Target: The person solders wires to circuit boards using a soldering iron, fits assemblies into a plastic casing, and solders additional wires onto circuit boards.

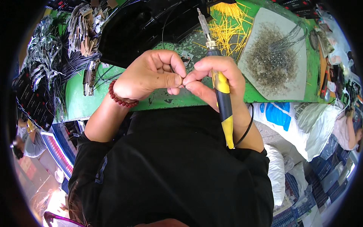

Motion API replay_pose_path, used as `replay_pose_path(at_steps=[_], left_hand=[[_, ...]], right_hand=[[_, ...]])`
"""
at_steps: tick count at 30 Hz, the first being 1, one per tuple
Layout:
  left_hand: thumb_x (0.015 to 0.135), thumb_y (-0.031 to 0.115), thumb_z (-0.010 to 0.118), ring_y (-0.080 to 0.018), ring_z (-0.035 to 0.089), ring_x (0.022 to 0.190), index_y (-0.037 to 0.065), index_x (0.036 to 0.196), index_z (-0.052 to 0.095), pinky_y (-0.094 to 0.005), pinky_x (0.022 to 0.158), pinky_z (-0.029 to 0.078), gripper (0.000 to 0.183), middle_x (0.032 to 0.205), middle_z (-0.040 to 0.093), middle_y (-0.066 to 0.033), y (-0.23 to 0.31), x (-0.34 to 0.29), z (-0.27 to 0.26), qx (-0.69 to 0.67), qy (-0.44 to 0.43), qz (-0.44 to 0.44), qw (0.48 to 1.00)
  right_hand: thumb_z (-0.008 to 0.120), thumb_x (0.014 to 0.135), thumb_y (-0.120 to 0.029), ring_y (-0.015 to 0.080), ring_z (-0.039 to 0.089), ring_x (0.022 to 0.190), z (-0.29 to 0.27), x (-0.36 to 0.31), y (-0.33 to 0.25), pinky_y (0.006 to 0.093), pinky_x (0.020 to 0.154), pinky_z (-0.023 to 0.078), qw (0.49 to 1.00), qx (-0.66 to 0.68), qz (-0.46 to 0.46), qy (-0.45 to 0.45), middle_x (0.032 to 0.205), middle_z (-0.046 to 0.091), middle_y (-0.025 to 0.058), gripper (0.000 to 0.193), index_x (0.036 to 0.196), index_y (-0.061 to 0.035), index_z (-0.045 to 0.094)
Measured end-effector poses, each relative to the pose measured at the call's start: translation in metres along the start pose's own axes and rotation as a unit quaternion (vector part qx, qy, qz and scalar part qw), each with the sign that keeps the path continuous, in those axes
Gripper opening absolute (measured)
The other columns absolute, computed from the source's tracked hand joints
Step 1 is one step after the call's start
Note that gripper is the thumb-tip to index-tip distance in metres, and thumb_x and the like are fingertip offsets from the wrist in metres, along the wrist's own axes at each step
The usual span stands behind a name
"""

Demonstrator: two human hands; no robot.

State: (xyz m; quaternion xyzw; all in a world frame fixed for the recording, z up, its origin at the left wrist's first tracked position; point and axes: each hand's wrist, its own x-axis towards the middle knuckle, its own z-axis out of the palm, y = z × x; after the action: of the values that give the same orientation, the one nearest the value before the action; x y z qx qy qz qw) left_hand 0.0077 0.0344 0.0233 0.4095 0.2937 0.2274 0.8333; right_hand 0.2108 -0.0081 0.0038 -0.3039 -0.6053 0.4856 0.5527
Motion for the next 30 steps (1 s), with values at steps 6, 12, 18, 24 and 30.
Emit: replay_pose_path(at_steps=[6,12,18,24,30], left_hand=[[0.083,0.005,0.072,-0.0084,0.064,0.068,-0.001,0.094,0.064,-0.0229,0.062,0.052,0.014,0.082,0.067,-0.0049,0.001,-0.004,0.016,0.213,0.112,0.084,0.967],[0.075,0.001,0.066,-0.0304,0.060,0.076,0.003,0.082,0.060,-0.0363,0.062,0.050,0.009,0.081,0.058,-0.0096,-0.002,0.005,0.017,0.579,0.181,0.230,0.761],[0.075,-0.002,0.064,-0.0317,0.059,0.074,0.002,0.079,0.058,-0.0385,0.063,0.049,0.008,0.078,0.057,-0.0115,-0.021,0.017,0.002,0.618,0.183,0.235,0.727],[0.075,-0.003,0.064,-0.0319,0.059,0.075,0.001,0.079,0.058,-0.0384,0.064,0.049,0.008,0.078,0.058,-0.0119,-0.022,0.020,-0.001,0.616,0.179,0.229,0.732],[0.075,-0.002,0.065,-0.0315,0.060,0.075,0.001,0.078,0.058,-0.0380,0.063,0.049,0.008,0.079,0.058,-0.0114,-0.020,0.022,-0.001,0.611,0.186,0.215,0.739]], right_hand=[[0.070,0.074,0.010,0.0147,0.065,0.068,0.006,-0.003,0.007,0.0258,0.061,0.054,0.985,-0.144,-0.092,0.031,0.078,0.065,0.0084,0.037,0.104,-0.0023,0.053],[0.064,0.080,0.009,0.0108,0.061,0.070,0.003,-0.015,0.022,0.0219,0.062,0.049,0.982,-0.178,0.002,0.058,0.083,0.064,0.0083,0.039,0.115,-0.0016,0.052],[0.051,0.097,-0.034,0.0100,0.059,0.065,-0.015,-0.024,0.000,0.0215,0.059,0.045,0.977,-0.093,0.152,0.120,0.074,0.066,0.0094,0.048,0.128,0.0024,0.046],[0.051,0.090,-0.059,0.0101,0.051,0.055,-0.023,-0.043,0.011,0.0206,0.049,0.036,0.977,-0.064,0.103,0.175,0.072,0.058,0.0076,0.074,0.113,0.0105,0.058],[0.070,0.082,-0.020,0.0060,0.046,0.065,-0.026,-0.051,0.011,0.0209,0.059,0.036,0.976,-0.076,0.102,0.177,0.079,0.056,0.0026,0.028,0.094,-0.0003,0.054]])
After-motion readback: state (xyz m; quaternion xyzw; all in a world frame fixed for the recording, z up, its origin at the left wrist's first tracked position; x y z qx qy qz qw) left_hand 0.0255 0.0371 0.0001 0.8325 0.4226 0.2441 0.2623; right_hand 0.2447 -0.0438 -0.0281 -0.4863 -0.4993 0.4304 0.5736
